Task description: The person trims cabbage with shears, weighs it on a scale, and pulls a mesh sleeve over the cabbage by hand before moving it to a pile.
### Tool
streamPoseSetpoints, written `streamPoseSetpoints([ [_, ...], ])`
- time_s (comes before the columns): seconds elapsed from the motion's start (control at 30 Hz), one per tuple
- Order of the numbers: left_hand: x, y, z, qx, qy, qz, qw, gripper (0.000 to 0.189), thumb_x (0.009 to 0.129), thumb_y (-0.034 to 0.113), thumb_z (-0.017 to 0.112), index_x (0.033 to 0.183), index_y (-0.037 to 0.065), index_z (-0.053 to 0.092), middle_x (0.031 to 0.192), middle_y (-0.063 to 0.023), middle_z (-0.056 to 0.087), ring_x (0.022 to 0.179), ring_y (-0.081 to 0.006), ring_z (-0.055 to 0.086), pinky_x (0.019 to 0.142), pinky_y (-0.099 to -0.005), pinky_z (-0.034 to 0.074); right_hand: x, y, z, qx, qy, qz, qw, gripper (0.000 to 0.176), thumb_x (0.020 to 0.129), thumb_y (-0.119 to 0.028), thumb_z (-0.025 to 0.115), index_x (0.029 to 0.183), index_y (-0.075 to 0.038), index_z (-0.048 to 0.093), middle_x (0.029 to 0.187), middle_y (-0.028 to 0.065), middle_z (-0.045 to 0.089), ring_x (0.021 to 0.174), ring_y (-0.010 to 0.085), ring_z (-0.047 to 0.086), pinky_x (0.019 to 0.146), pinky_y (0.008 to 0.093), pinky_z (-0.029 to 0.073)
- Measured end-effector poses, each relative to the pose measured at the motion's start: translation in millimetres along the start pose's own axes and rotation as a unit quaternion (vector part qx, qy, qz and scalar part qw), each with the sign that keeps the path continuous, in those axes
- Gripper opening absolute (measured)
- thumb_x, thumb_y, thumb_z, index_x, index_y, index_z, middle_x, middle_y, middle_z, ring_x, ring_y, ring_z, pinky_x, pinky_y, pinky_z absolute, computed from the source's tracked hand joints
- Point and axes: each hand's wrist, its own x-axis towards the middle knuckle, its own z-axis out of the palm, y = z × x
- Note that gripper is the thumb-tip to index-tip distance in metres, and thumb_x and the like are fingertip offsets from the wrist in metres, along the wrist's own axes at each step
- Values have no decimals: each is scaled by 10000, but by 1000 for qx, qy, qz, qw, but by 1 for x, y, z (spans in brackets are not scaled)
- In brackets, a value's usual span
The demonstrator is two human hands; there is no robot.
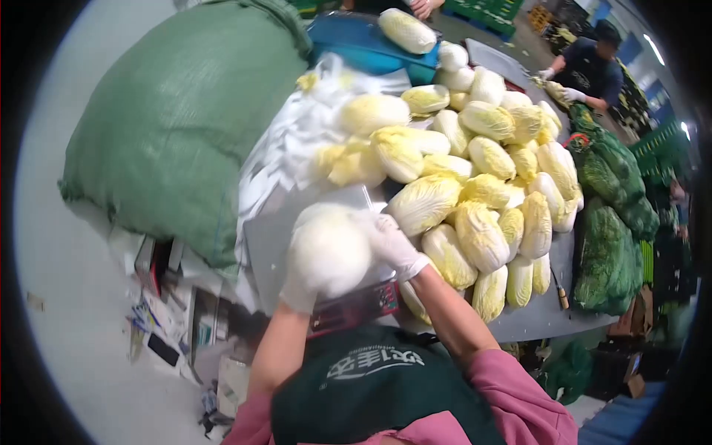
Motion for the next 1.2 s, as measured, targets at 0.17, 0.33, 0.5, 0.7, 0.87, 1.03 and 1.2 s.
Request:
streamPoseSetpoints([
  [0.17, 18, -8, -9, -34, 117, -66, 990, 435, 959, 295, 462, 1283, 16, 538, 1244, -141, 609, 1114, -262, 610, 981, -385, 501, 33, -5, -34, 13, -85, 136, 987, 268, 941, -258, 634, 1001, 0, 676, 913, 49, 676, 835, 97, 615, 723, 278, 520],
  [0.33, 84, 40, 59, 69, 242, 16, 968, 363, 897, 193, 424, 1115, -1, 640, 996, -135, 697, 872, -257, 690, 850, -352, 558, 10, -87, -83, 131, -154, 195, 960, 878, 851, -240, 701, 1546, -90, 185, 1440, 138, 427, 1103, 206, 584, 939, 302, 489],
  [0.5, 139, 0, 105, 298, 66, 168, 937, 479, 898, 173, 525, 1325, -44, 508, 1313, -143, 550, 1211, -236, 532, 1032, -359, 416, 25, -86, -116, 182, -92, 58, 977, 924, 778, -247, 765, 1526, -46, 263, 1462, 121, 411, 1341, 216, 395, 1122, 343, 316],
  [0.7, 139, 0, 58, 366, 113, 45, 923, 595, 885, 138, 588, 1423, -34, 404, 1408, -150, 465, 1309, -276, 448, 1090, -400, 360, 120, -115, -270, -66, 200, -64, 975, 884, 766, -259, 800, 1485, -41, 333, 1351, 144, 516, 1233, 232, 521, 1025, 354, 448],
  [0.87, 122, 4, 34, 416, 186, -22, 890, 477, 896, 43, 541, 1364, -26, 473, 1392, -147, 489, 1236, -250, 508, 1050, -367, 401, 235, -114, -357, -709, 320, -255, 575, 533, 778, -185, 700, 1276, -69, 548, 1197, 126, 611, 1094, 257, 590, 925, 402, 473],
  [1.03, 126, -6, 18, 424, 233, -51, 874, 460, 878, 9, 549, 1334, -27, 505, 1341, -140, 527, 1178, -216, 547, 1010, -343, 437, 320, -17, -327, -822, -19, -246, 513, 546, 809, -99, 583, 1345, -131, 484, 1181, 131, 576, 1117, 303, 548, 968, 456, 414],
  [1.2, 118, 7, 22, 433, 219, -66, 872, 453, 884, 44, 590, 1325, -24, 514, 1264, -125, 570, 1153, -194, 558, 1005, -322, 438, 348, 14, -317, -828, -51, -163, 533, 937, 631, -215, 814, 1445, -159, 354, 1143, 169, 545, 1125, 337, 543, 969, 439, 417],
])
